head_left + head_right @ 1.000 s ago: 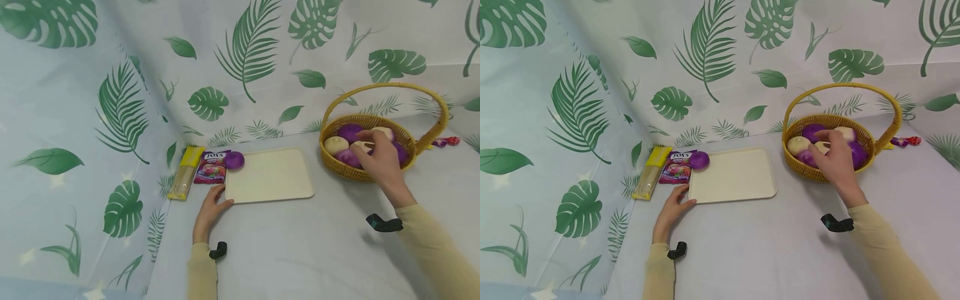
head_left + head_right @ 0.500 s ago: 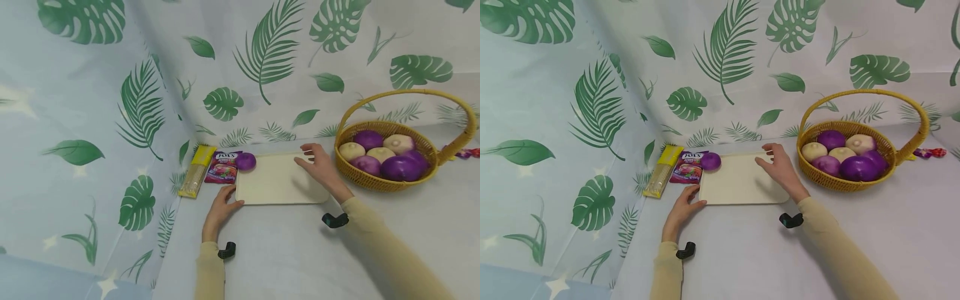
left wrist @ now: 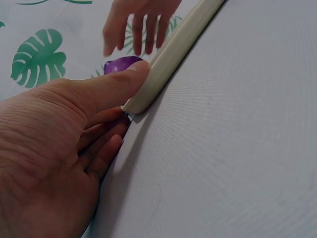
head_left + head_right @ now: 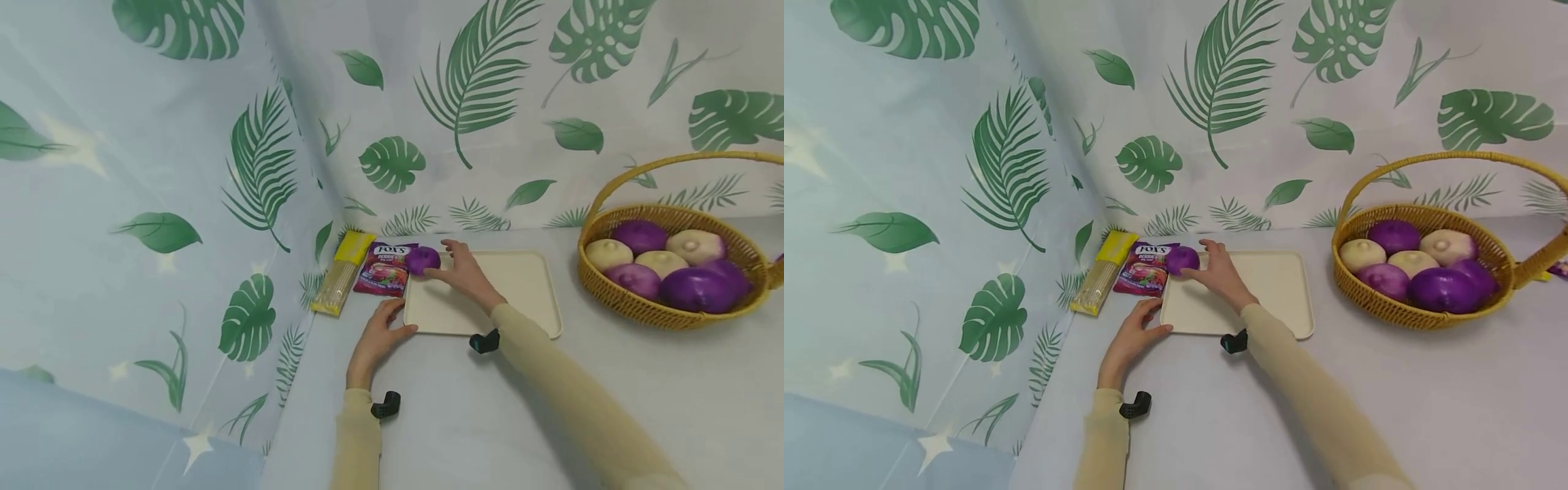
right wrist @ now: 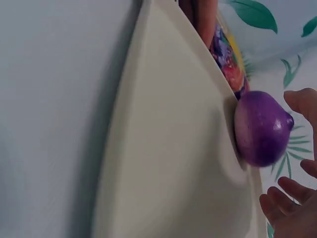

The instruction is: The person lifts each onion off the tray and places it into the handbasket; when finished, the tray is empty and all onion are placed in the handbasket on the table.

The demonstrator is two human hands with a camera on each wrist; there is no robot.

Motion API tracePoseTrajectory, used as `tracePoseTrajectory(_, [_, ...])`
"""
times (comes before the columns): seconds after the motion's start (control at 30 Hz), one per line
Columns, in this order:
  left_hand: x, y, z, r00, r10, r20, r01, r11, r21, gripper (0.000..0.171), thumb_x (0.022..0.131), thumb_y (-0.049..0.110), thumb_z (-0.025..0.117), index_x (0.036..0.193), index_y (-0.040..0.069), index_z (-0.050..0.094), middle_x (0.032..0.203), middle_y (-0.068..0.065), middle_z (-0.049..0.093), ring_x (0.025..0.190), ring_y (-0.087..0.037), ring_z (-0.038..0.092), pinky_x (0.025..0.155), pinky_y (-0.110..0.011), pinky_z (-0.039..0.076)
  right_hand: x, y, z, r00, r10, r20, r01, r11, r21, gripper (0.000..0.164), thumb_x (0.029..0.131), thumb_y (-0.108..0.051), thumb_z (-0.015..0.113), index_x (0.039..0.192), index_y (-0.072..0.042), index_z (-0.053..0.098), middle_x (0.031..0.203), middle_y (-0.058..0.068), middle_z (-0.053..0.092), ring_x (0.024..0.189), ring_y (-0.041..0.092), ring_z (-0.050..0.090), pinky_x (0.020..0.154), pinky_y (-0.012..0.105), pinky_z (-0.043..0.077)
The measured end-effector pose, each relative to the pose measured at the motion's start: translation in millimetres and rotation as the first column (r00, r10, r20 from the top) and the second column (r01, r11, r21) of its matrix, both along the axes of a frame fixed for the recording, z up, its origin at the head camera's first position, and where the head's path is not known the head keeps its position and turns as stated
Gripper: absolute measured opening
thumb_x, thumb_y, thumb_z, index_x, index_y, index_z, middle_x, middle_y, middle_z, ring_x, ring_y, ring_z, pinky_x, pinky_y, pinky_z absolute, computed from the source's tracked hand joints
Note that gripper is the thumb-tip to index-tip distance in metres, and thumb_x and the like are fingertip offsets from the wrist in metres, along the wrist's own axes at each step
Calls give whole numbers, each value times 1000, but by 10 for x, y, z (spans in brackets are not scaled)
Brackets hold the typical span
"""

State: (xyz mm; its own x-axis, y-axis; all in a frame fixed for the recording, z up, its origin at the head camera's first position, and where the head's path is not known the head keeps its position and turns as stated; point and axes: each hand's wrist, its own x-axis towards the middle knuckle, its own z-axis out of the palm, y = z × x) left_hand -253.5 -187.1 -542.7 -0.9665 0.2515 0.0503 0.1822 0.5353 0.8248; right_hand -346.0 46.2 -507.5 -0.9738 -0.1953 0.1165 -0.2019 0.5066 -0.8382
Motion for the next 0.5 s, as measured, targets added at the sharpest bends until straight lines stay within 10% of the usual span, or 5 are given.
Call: tracePoseTrajectory(0.5, [-33,-16,-18,1000,12,1,-12,1000,-3,65,79,36,76,135,18,50,133,6,48,124,-14,45,105,-33,39,-226,-240,-169,1000,-14,-17,15,999,49,86,75,-37,79,140,-4,34,129,22,41,118,37,45,101,50,41])
